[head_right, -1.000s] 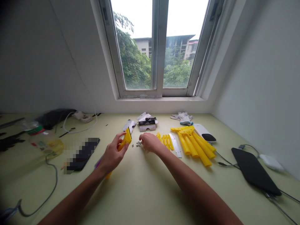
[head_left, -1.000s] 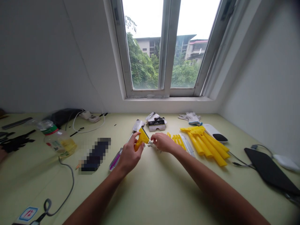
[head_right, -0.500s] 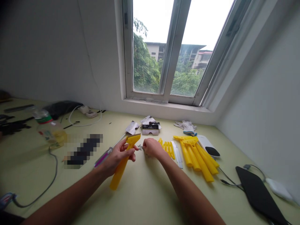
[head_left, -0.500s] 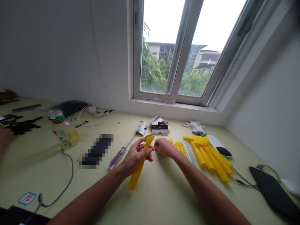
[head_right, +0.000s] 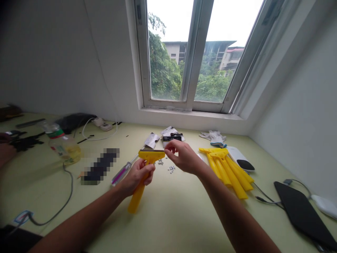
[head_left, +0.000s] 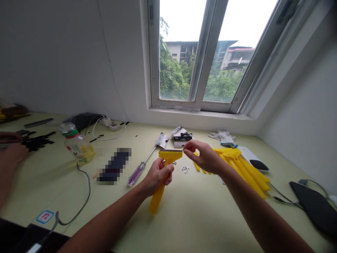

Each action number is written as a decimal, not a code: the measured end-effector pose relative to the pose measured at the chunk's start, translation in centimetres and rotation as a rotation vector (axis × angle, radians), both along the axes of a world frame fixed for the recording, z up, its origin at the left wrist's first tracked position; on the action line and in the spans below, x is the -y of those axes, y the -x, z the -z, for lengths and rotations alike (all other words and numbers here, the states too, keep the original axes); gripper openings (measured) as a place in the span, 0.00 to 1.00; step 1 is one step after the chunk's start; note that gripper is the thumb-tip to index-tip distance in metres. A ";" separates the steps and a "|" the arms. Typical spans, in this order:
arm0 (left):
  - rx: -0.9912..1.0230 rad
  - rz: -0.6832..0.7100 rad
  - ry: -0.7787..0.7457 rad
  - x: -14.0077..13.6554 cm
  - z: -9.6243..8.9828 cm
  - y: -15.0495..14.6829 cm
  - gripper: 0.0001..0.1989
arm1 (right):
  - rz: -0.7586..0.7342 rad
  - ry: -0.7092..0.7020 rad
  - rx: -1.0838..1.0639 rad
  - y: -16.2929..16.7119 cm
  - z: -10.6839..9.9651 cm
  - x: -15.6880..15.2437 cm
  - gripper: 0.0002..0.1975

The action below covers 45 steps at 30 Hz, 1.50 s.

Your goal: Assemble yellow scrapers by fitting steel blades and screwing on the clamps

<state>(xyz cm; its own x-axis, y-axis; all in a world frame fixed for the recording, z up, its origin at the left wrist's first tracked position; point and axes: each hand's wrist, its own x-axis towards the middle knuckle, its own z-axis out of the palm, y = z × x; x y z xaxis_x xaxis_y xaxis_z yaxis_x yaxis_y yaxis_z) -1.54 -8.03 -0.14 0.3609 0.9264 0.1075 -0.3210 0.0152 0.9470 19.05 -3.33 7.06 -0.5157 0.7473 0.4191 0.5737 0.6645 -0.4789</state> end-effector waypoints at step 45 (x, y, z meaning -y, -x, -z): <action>-1.441 -0.474 -0.734 0.3 0.1 0.7 0.24 | -0.018 0.465 0.127 -0.8 3.0 -1.9 0.10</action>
